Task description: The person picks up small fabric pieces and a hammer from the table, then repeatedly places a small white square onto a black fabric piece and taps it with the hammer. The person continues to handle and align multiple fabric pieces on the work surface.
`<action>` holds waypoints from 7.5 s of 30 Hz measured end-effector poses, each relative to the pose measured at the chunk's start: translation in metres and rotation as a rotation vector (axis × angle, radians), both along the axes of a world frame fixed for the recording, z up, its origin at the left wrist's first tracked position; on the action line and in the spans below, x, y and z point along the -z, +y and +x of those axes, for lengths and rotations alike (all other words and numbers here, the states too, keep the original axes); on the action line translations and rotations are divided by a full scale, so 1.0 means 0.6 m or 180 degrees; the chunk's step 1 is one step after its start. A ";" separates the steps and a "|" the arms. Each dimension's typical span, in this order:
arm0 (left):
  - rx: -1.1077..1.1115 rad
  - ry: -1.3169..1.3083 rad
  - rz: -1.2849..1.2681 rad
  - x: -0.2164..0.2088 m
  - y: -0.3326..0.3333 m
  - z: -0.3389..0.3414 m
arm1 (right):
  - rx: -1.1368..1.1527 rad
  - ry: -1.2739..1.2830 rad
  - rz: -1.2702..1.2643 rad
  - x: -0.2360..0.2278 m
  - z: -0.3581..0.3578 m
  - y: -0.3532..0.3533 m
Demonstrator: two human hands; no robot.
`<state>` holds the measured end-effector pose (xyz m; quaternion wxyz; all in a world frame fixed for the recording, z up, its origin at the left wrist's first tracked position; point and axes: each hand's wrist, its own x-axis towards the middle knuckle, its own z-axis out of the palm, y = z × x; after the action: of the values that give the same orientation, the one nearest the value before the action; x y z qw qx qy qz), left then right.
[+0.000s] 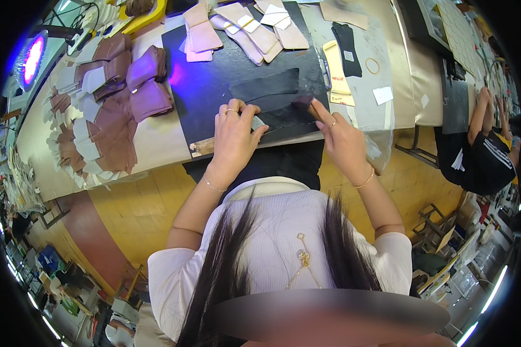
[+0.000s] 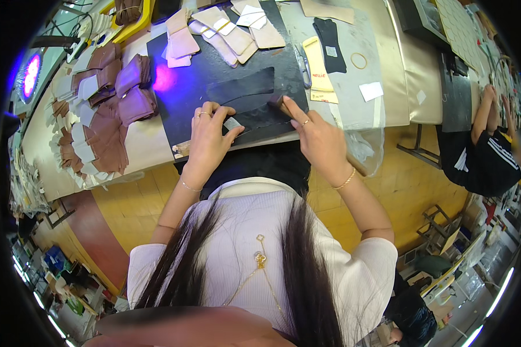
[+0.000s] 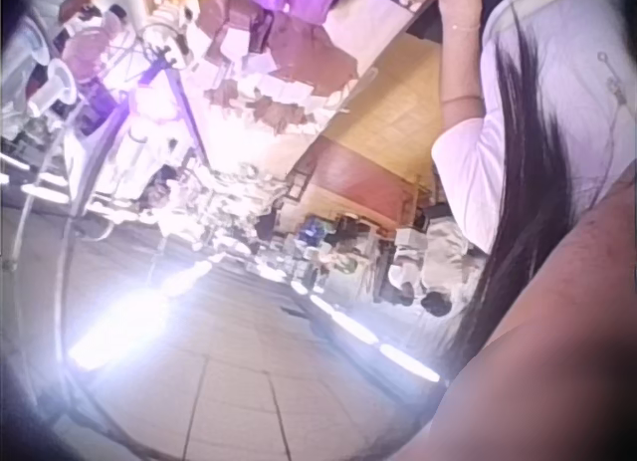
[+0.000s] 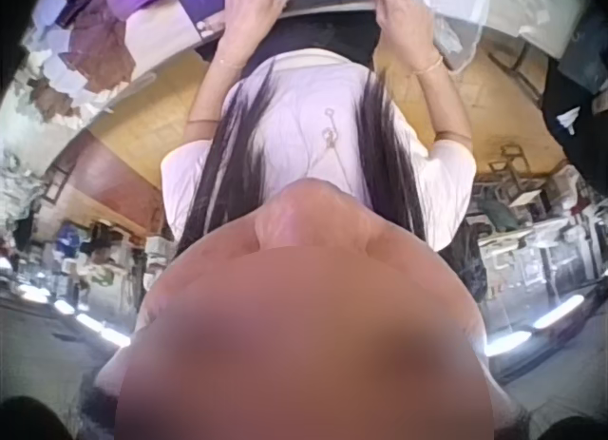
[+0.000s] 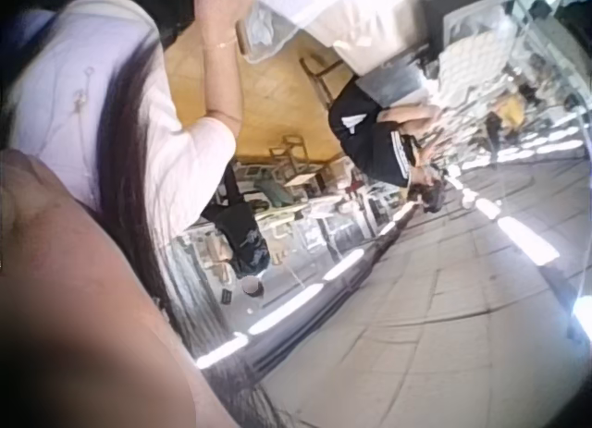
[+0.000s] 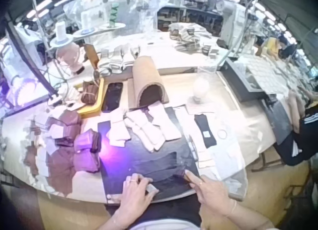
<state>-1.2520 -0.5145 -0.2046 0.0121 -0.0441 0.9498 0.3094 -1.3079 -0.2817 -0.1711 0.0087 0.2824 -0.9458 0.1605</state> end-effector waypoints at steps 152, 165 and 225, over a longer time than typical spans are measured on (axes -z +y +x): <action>-0.0518 -0.0025 0.1230 -0.011 -0.014 0.010 | 0.0440 -0.0095 -0.1249 0.033 0.046 0.061; -0.1252 0.0424 0.0408 -0.008 -0.104 0.020 | -0.0591 0.0016 -0.1075 -0.003 0.007 -0.097; -0.0526 0.0700 -0.0045 0.010 -0.022 -0.014 | -0.0454 0.0106 -0.0459 0.028 -0.027 -0.073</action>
<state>-1.2602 -0.5276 -0.2107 -0.1178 -0.0880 0.9408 0.3055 -1.3239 -0.3253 -0.1877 0.0333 0.3502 -0.9090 0.2236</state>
